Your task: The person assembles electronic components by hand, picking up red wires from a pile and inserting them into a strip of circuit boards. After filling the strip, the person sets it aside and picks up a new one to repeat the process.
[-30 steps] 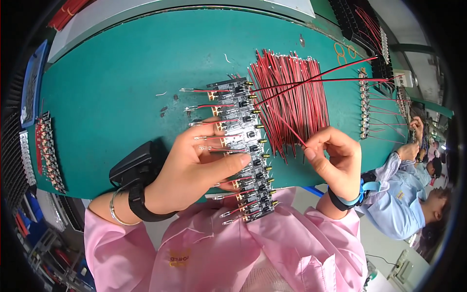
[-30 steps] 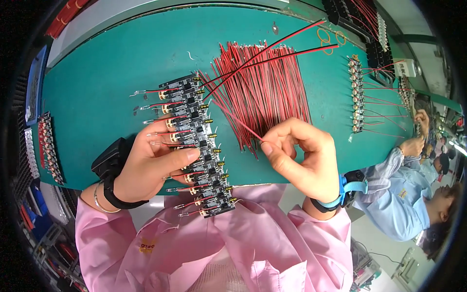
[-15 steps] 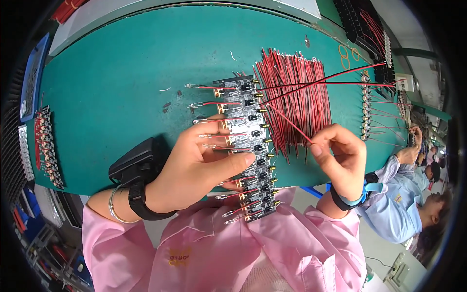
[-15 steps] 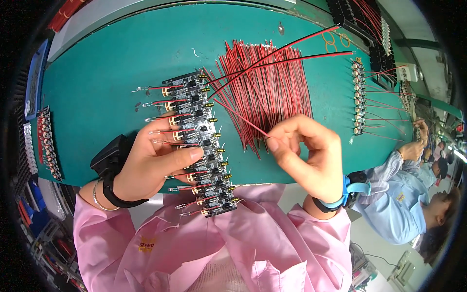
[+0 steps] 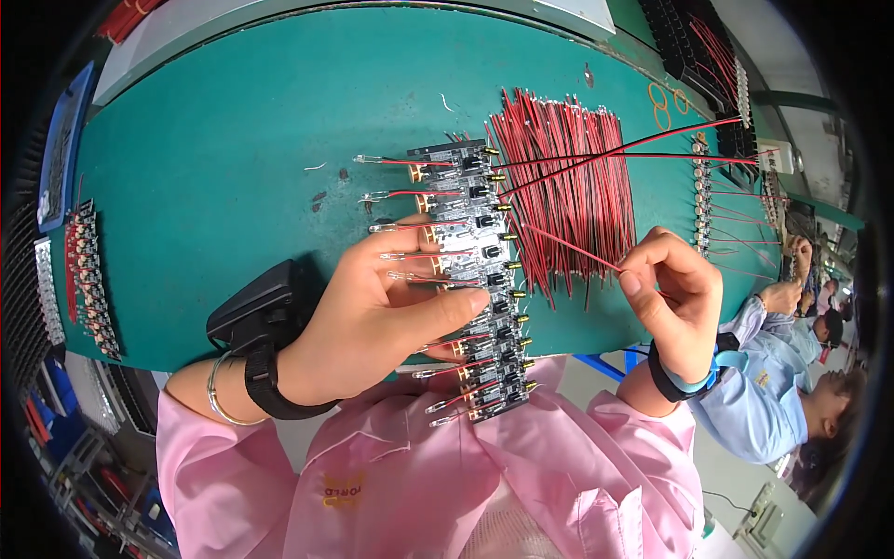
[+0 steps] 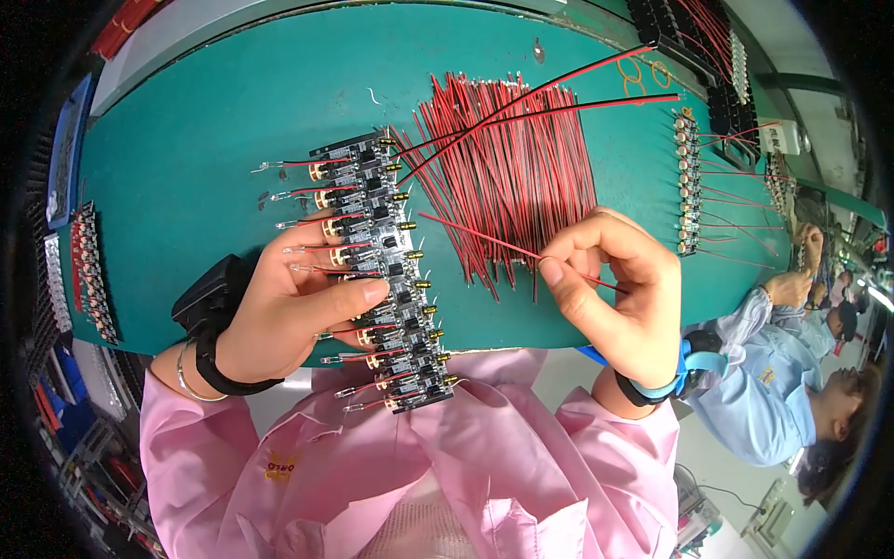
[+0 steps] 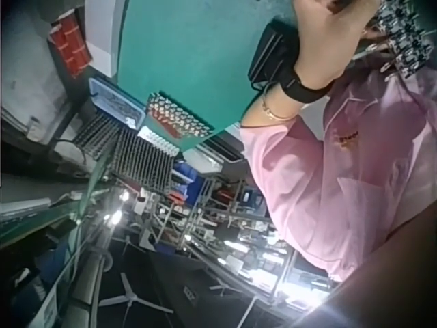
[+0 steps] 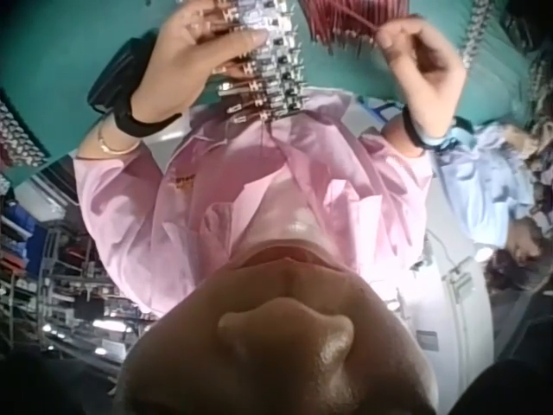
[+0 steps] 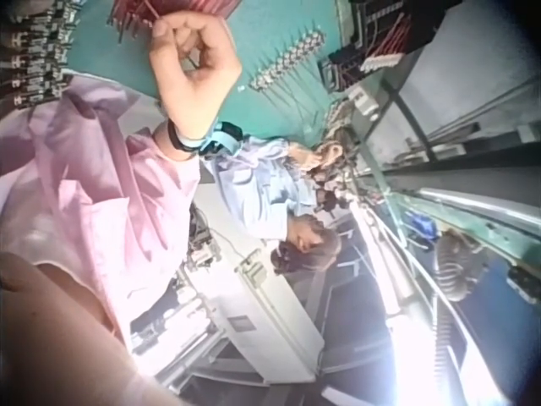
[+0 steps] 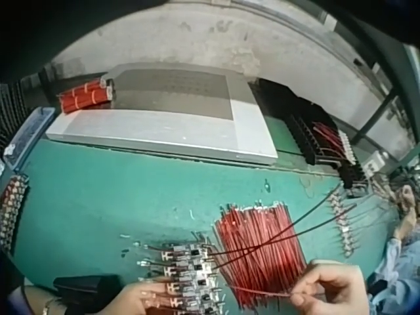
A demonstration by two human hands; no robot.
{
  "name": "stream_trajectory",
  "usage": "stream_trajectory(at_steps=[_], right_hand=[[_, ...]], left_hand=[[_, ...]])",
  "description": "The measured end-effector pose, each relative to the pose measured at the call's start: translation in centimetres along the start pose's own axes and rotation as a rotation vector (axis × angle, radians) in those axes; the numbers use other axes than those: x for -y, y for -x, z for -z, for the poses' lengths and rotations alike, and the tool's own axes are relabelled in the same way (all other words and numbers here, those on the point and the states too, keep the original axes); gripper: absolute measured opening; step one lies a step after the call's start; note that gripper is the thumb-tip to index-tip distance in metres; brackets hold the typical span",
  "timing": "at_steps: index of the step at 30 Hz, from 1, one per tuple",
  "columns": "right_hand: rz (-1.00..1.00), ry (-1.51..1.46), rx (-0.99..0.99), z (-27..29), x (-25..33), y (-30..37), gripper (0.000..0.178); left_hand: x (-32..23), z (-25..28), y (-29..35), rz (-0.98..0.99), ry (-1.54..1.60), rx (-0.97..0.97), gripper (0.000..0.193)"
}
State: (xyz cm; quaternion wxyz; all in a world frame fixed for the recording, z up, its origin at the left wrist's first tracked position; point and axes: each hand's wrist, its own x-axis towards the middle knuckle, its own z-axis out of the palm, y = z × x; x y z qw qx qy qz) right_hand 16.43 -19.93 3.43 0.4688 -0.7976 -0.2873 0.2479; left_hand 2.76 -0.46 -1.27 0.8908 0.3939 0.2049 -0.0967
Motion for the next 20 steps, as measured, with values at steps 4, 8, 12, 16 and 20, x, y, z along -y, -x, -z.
stream_trajectory(at_steps=[4, 8, 12, 16, 20], right_hand=[[0.081, 0.154, 0.128, 0.9, 1.0, -0.1, 0.004], [0.092, 0.442, 0.096, 3.3, 1.7, 0.4, 0.002], [-0.157, 0.603, -0.221, 7.4, 0.9, 1.9, 0.004], [-0.405, 0.678, -0.196, 10.9, -0.1, 3.2, 0.011], [-0.455, 0.785, -0.146, 12.2, -1.1, 3.1, 0.011]], left_hand=[[-0.4, -0.2, 0.2, 0.05, -0.007, -0.028, 0.03], [-0.4, -0.3, 0.1, 0.053, 0.008, -0.016, 0.031], [-0.4, -0.1, 0.3, 0.074, -0.001, -0.029, 0.033], [-0.3, -0.6, 0.4, 0.071, -0.021, -0.089, 0.035], [-0.2, -0.6, 0.4, 0.081, -0.033, -0.113, 0.037]])
